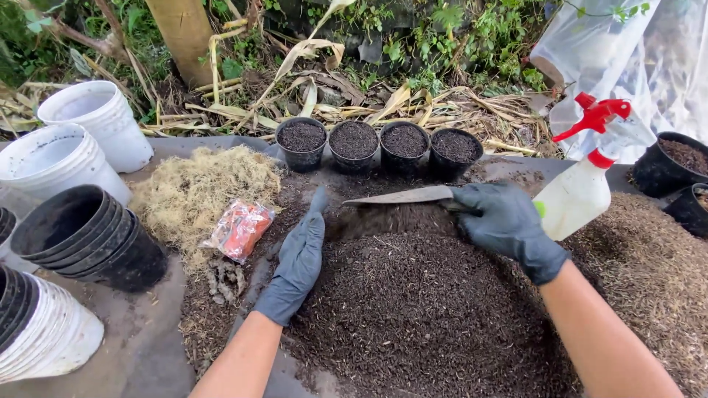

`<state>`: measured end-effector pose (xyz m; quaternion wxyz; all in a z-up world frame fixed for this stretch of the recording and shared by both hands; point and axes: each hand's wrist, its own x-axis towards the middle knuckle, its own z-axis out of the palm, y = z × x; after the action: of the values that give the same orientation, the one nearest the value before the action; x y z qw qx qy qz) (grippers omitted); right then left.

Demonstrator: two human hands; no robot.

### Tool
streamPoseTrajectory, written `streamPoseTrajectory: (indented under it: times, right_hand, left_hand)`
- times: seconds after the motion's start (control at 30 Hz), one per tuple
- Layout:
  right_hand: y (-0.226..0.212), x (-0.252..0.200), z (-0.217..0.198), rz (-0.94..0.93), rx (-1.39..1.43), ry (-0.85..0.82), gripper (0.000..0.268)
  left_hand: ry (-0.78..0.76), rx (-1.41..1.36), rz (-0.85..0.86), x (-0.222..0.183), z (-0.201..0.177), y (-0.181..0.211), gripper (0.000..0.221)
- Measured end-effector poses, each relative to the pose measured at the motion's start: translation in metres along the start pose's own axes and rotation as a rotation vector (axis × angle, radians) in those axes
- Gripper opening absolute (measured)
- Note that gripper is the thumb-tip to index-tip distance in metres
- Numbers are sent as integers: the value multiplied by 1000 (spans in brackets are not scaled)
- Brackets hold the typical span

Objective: Mixing soil and other organic materials on a workbench using hands and a trowel

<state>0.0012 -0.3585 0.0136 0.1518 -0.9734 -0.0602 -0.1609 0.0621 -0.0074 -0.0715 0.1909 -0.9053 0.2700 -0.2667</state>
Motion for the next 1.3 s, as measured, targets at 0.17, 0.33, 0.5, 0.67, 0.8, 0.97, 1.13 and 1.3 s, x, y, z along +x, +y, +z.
streamPoseTrajectory:
  times: [0.17,0.33,0.5,0.67,0.8,0.97,1.13,1.3]
  right_hand:
    - [7,-22,-19,-505,-136,328,36]
    - [29,-74,-16,-430,-305,249,59]
    - [64,-102,-29,-312,-339,203,65]
    - [60,-127,-57,35,-499,183,38]
    - [8,-149,-56,-36,-343,298,28]
    - [-27,-154,-38,-26,-467,239,48]
    - [-74,-175,-26,7,-498,166,19]
    - [-133,-196,13,-40,-422,85,24]
  left_hand:
    - [-55,-1510,-217,3,-98,-9,54]
    - [-253,-1334,-94,-1,-64,-2,67]
    - [-257,-1324,33,-2,-69,-12,52]
    - [-289,-1461,-7,-4,-72,-18,30]
    - [-78,-1816,68,-5,-77,-21,54]
    - [37,-1991,-228,-10,-90,-24,38]
    - [228,-1895,-290,-8,-57,-28,56]
    - [298,-1843,-313,-12,-56,-41,70]
